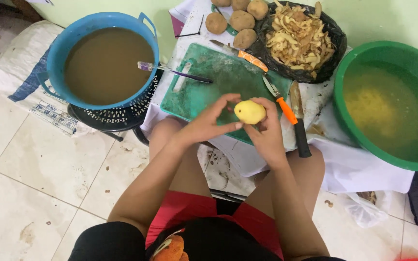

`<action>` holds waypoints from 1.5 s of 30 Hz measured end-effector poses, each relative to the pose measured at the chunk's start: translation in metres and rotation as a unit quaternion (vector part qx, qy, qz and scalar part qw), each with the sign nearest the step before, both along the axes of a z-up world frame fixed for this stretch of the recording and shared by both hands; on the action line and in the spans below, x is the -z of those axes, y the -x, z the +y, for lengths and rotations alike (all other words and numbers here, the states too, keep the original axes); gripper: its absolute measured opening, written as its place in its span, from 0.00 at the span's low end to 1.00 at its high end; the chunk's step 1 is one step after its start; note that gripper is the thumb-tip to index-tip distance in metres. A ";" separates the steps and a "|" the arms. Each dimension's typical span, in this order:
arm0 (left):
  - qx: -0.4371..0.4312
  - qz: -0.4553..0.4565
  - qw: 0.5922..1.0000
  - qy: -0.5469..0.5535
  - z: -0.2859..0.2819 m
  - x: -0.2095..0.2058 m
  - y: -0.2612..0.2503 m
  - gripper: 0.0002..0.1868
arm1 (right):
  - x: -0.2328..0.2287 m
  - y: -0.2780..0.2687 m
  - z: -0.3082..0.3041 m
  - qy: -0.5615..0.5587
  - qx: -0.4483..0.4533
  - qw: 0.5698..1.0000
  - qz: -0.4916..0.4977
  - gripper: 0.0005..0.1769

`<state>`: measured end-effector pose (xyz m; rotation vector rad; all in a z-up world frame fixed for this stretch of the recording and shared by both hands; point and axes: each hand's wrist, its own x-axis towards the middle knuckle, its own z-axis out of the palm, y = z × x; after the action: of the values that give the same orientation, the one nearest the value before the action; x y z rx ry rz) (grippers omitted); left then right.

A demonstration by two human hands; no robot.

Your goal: Peeling a potato with a peeler and then slicing it into pieces using a knife on a cutting board.

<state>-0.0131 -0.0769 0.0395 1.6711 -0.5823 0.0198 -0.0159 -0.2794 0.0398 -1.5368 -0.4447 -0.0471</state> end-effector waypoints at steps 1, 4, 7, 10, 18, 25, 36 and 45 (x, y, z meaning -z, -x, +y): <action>0.001 0.000 1.000 -0.001 -0.007 0.005 0.000 0.39 | -0.003 0.004 0.001 -0.001 0.001 1.000 0.000 0.33; -0.029 0.012 1.000 0.003 -0.022 0.007 0.004 0.36 | -0.005 0.016 0.006 0.011 0.016 0.999 -0.034 0.32; -0.046 -0.009 0.998 -0.036 -0.031 -0.011 0.013 0.39 | -0.001 0.024 0.009 -0.032 0.035 0.998 -0.043 0.33; -0.049 -0.021 0.997 -0.047 -0.037 -0.014 0.016 0.40 | -0.002 0.027 0.007 -0.019 0.032 0.998 -0.049 0.34; -0.066 -0.025 0.985 -0.158 -0.015 -0.022 0.000 0.35 | -0.004 0.010 -0.056 0.142 0.117 0.983 0.012 0.25; -0.063 -0.069 0.967 -0.238 -0.013 -0.011 -0.021 0.35 | 0.028 0.001 -0.124 0.369 0.260 0.893 0.011 0.23; -0.067 -0.109 0.967 -0.219 -0.019 0.026 -0.040 0.26 | 0.005 0.002 -0.107 0.330 0.243 0.903 0.130 0.22; -0.053 -0.131 0.979 -0.144 -0.027 0.013 -0.026 0.26 | -0.014 0.008 -0.113 0.211 0.196 0.949 0.129 0.19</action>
<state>0.0127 -0.1035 0.0260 1.9976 -0.7184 0.2466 -0.0242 -0.3925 0.0534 -2.0045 0.0753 -0.0609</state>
